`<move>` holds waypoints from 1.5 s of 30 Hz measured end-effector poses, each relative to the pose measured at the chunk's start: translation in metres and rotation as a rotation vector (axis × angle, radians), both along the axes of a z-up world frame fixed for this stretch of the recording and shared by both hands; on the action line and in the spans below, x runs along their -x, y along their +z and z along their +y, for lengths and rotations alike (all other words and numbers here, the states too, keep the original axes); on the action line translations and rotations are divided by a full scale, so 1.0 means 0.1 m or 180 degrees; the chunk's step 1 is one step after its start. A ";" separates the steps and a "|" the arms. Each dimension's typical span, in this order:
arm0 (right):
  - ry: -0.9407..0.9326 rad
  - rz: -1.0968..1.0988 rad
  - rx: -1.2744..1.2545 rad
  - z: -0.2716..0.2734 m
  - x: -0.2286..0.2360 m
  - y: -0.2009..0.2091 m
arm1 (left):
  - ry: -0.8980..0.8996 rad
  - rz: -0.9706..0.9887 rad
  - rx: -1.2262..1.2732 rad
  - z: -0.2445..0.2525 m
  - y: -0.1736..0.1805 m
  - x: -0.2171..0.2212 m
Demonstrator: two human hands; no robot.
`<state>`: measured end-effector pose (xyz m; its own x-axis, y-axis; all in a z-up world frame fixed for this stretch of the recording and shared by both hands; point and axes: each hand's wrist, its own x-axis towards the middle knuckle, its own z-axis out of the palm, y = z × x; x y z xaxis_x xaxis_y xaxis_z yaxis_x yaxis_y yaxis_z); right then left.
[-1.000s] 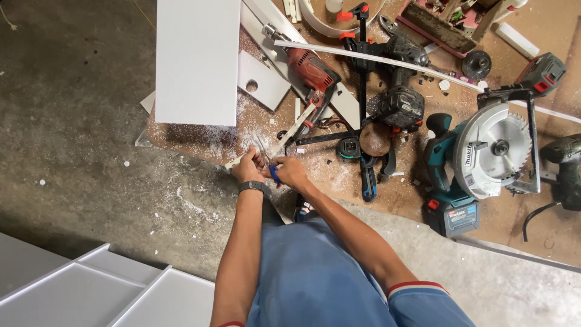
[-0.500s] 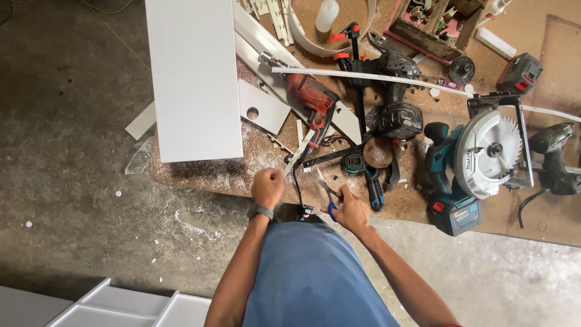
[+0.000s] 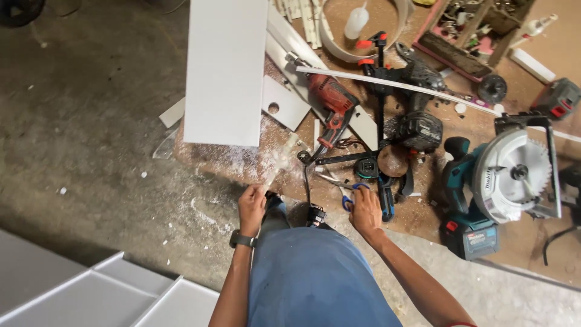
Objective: Fitting and cutting a plastic or laminate trim piece for a wooden board.
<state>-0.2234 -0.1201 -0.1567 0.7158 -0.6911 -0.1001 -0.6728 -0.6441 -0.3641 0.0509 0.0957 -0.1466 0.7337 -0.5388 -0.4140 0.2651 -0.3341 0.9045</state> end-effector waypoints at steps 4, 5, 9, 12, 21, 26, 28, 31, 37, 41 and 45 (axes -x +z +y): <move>-0.0025 -0.0228 0.0443 0.08 -0.18 0.21 | 0.0560 0.1094 0.1524 0.24 0.18 0.15; 0.0033 -0.0697 0.0233 0.18 -0.19 0.02 | 0.0724 0.1271 0.1643 0.19 0.39 0.18; -0.0512 -0.1075 -0.3872 0.55 -0.86 0.58 | 0.1126 0.1812 0.1904 0.08 0.51 0.23; -0.1080 -0.1356 -0.5920 0.72 -1.44 0.68 | 0.0549 0.1444 0.2619 0.06 0.22 0.18; -0.1836 -0.1893 -0.7136 1.21 -2.21 0.17 | -0.0280 0.2003 0.2853 0.37 -0.04 -0.61; -0.1624 -0.2852 -0.5420 1.41 -2.59 0.23 | -0.0410 0.1839 0.2371 0.55 -0.03 -1.17; -0.1463 -0.3148 -0.4459 1.39 -2.70 0.25 | -0.0311 0.1623 0.2099 0.61 0.24 -1.39; -0.1231 -0.3136 -0.2901 1.41 -2.77 0.28 | -0.0108 0.2025 0.2275 0.72 0.63 -1.76; -0.1468 -0.3205 -0.2421 1.54 -2.89 0.30 | 0.0470 0.1398 0.1779 0.76 0.27 -2.19; -0.1792 -0.3872 -0.2930 1.58 -3.02 0.31 | 0.0461 0.1299 0.1785 0.70 0.20 -2.23; -0.2269 -0.4001 -0.3052 1.56 -3.06 0.15 | 0.0492 0.1228 0.1663 0.65 0.12 -2.22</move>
<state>0.0824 0.0362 -0.1418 0.2777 -0.9136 -0.2970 0.2658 0.3701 -0.8901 0.2729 0.1611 -0.1344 0.6701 -0.6403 -0.3754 0.6118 0.1901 0.7678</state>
